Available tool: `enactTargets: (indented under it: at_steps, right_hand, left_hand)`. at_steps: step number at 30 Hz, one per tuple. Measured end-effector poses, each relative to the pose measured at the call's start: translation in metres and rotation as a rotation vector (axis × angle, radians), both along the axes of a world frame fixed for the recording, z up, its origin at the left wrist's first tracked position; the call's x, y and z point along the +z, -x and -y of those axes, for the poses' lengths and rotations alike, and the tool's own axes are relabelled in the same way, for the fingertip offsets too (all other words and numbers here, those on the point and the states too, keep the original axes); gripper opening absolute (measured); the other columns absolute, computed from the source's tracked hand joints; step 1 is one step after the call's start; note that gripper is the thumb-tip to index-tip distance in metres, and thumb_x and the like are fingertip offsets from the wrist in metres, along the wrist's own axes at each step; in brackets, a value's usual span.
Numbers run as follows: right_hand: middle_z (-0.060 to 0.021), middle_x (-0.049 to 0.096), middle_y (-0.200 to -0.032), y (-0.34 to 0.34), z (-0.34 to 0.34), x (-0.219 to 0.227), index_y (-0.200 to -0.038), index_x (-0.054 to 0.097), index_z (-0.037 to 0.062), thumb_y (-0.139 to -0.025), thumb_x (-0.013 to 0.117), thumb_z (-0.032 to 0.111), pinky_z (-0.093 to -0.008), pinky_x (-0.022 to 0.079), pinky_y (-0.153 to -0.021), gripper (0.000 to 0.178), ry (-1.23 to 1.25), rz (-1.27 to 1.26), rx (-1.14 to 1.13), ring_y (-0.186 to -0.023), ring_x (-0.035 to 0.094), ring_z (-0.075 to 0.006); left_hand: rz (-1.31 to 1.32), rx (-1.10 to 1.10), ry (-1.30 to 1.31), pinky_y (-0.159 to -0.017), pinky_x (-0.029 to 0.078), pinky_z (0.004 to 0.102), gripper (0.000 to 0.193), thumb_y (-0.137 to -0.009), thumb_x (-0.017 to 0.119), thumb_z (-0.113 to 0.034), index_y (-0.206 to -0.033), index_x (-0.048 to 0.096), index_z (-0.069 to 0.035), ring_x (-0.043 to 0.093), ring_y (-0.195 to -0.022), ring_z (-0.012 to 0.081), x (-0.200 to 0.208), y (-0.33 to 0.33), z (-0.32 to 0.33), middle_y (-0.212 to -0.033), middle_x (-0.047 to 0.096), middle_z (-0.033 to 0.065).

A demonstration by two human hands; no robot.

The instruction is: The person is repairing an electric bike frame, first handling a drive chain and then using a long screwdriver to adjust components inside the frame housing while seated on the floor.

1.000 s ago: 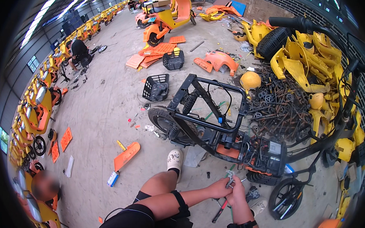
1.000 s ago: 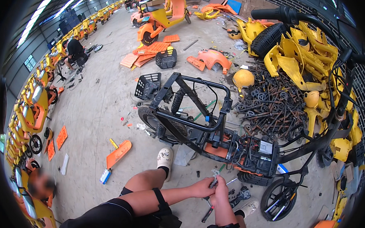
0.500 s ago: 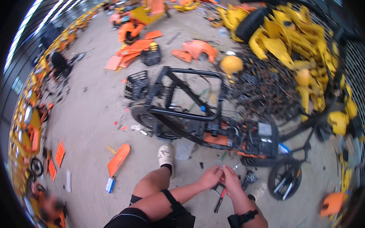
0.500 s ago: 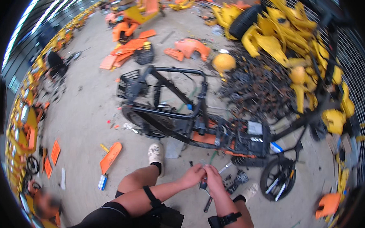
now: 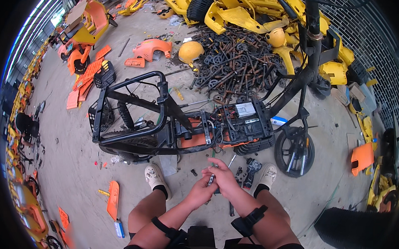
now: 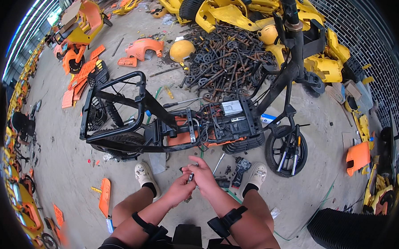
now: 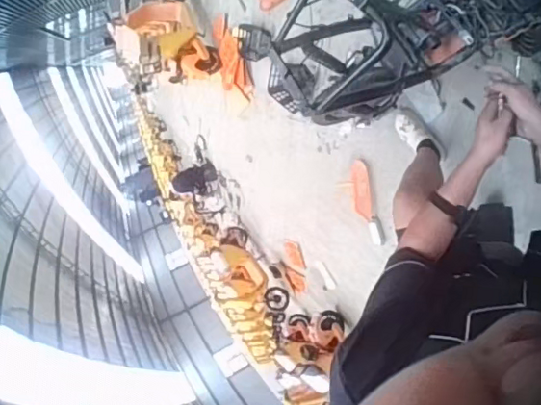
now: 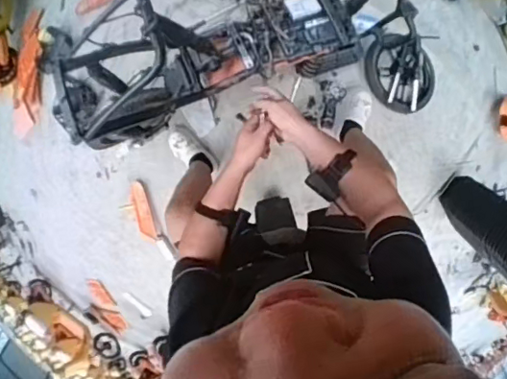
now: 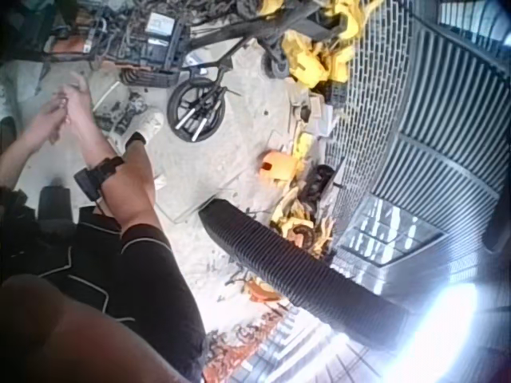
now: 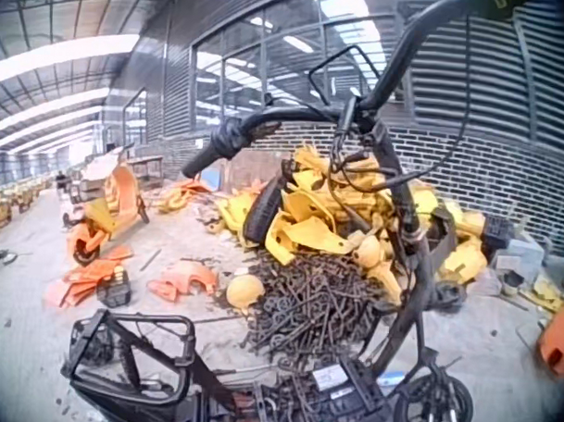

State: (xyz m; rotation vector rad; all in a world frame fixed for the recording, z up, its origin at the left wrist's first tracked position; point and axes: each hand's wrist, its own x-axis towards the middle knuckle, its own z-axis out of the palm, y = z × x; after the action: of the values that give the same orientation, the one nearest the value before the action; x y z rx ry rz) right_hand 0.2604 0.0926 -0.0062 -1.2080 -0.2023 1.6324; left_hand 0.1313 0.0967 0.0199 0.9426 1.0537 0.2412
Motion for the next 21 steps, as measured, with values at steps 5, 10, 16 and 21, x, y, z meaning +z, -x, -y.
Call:
enactTargets:
  at_steps: [5,10,16,21]
  right_hand:
    - [-0.0135,0.068,-0.101,-0.006,-0.003,0.004,-0.131,0.053,0.0060,-0.098,0.052,0.005,-0.0300,0.053,-0.080,0.034,-0.071,0.189,0.078,-0.092,0.065,-0.0175]
    - [-0.0119,0.070,-0.100,-0.023,-0.003,0.005,-0.129,0.054,0.0058,-0.098,0.052,0.008,-0.0298,0.054,-0.073,0.032,-0.128,0.440,0.198,-0.083,0.065,-0.0149]
    - [-0.0113,0.071,-0.095,-0.030,-0.013,-0.008,-0.132,0.054,0.0094,-0.098,0.056,0.018,-0.0294,0.053,-0.062,0.036,-0.059,0.550,0.188,-0.074,0.066,-0.0160]
    - [-0.0133,0.071,-0.084,-0.041,-0.021,-0.017,-0.131,0.056,0.0104,-0.095,0.058,0.037,-0.0337,0.054,-0.070,0.045,0.057,0.794,0.252,-0.071,0.069,-0.0216]
  left_hand:
    - [-0.085,-0.147,-0.382,-0.055,0.042,0.0291,0.012,-0.096,0.053,-0.016,-0.099,0.054,-0.005,0.052,-0.062,0.0106,-0.022,0.002,0.002,-0.075,0.057,0.0010]
    - [-0.062,-0.195,-0.444,-0.066,0.047,0.0309,0.012,-0.097,0.051,-0.015,-0.099,0.054,-0.003,0.057,-0.072,0.0140,-0.024,-0.002,-0.005,-0.079,0.059,0.0031]
    - [-0.040,-0.194,-0.380,-0.066,0.047,0.0299,0.016,-0.101,0.048,-0.019,-0.102,0.053,-0.004,0.057,-0.070,0.0138,-0.022,-0.011,-0.011,-0.081,0.059,0.0041]
    - [-0.024,-0.204,-0.083,-0.050,0.041,0.0265,0.023,-0.106,0.044,-0.028,-0.111,0.053,-0.007,0.048,-0.056,0.0092,-0.012,-0.017,-0.026,-0.077,0.054,0.0008]
